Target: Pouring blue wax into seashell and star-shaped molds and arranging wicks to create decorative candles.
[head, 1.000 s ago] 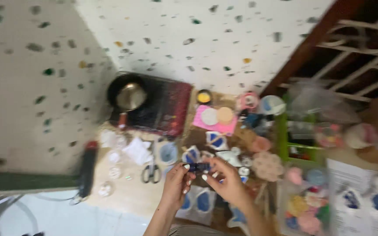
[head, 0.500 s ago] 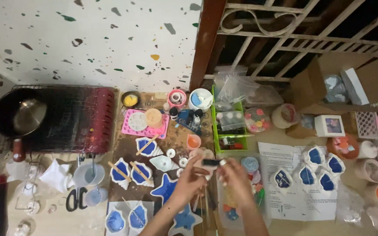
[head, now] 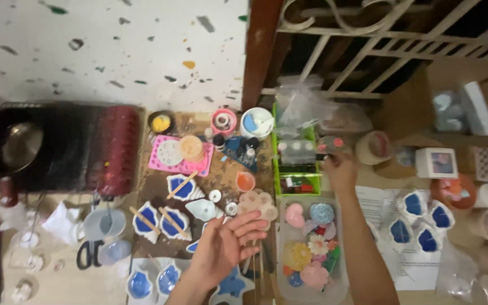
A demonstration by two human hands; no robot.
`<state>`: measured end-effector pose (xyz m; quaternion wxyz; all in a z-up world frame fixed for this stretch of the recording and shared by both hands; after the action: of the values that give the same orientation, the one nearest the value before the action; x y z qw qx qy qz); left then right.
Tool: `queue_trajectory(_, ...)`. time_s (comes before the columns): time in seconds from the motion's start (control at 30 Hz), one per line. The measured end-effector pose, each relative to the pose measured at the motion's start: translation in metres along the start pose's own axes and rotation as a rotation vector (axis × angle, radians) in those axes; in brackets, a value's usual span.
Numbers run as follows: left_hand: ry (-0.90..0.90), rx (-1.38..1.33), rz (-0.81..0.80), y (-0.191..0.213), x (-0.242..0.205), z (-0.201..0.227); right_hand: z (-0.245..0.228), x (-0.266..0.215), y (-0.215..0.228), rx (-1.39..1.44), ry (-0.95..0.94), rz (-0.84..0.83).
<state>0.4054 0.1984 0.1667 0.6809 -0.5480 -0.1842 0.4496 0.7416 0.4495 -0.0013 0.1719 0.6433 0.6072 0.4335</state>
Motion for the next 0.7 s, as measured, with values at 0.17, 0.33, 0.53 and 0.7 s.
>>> queue_trajectory(0.17,-0.014,-0.007,0.035,0.002,-0.011,0.005,0.049,-0.001,-0.051,0.739,-0.438,-0.052)
queue_trajectory(0.33,-0.060,-0.026,0.107,0.027,-0.042,0.007,0.029,0.001,-0.056,0.410,-0.528,-0.071)
queue_trajectory(0.53,-0.130,-0.126,0.273,0.114,-0.123,-0.001,-0.001,0.009,-0.055,0.028,-0.357,-0.196)
queue_trajectory(0.7,-0.281,-0.288,0.299,0.154,-0.182,-0.010,-0.018,0.001,-0.065,-0.044,-0.074,-0.230)
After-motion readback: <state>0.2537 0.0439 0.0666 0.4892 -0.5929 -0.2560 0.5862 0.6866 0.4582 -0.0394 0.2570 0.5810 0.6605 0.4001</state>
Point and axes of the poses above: each hand's wrist, its own x-axis towards the middle knuckle, its own y-axis out of the back of the hand, z = x × y, the point moved 5 cm from there along x, towards the middle knuckle, and after that the axes turned 5 degrees about y, right-handed, at the moved point
